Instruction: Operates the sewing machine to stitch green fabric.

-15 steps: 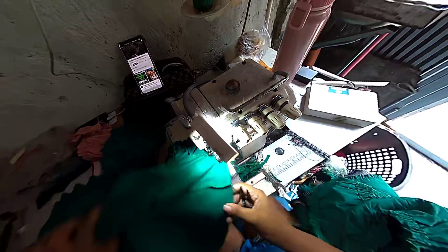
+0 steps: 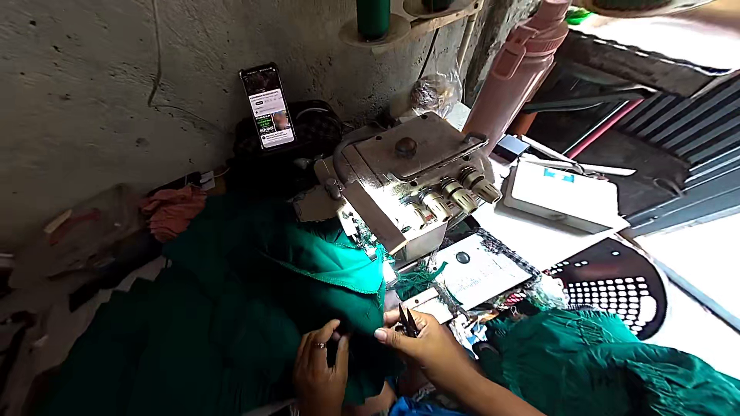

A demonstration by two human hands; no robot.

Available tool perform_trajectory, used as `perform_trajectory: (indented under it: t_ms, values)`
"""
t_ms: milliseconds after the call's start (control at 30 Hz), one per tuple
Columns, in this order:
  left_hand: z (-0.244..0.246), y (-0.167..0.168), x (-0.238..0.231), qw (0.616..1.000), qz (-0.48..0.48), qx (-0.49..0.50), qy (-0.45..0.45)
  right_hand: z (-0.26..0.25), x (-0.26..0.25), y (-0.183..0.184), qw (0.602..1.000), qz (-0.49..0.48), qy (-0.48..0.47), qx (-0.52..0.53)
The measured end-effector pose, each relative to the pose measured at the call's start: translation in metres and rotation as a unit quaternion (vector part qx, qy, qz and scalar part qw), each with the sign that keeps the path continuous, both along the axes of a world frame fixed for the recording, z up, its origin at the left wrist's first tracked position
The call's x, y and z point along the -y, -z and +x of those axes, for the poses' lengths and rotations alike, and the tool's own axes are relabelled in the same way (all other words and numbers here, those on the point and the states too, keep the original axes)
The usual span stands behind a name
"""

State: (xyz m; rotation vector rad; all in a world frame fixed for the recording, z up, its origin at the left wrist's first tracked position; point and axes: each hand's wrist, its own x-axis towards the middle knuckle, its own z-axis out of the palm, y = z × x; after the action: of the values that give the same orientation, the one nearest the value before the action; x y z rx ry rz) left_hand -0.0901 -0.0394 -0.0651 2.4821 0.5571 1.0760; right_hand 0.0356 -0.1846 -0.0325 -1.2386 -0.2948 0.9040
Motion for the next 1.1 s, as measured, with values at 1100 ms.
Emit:
perform_trajectory:
  t_ms: [1100]
  values:
    - [-0.001,-0.034,0.029,0.999,0.011,-0.029,-0.032,-0.038,-0.018,0.016,0.926,0.055,0.101,0.358]
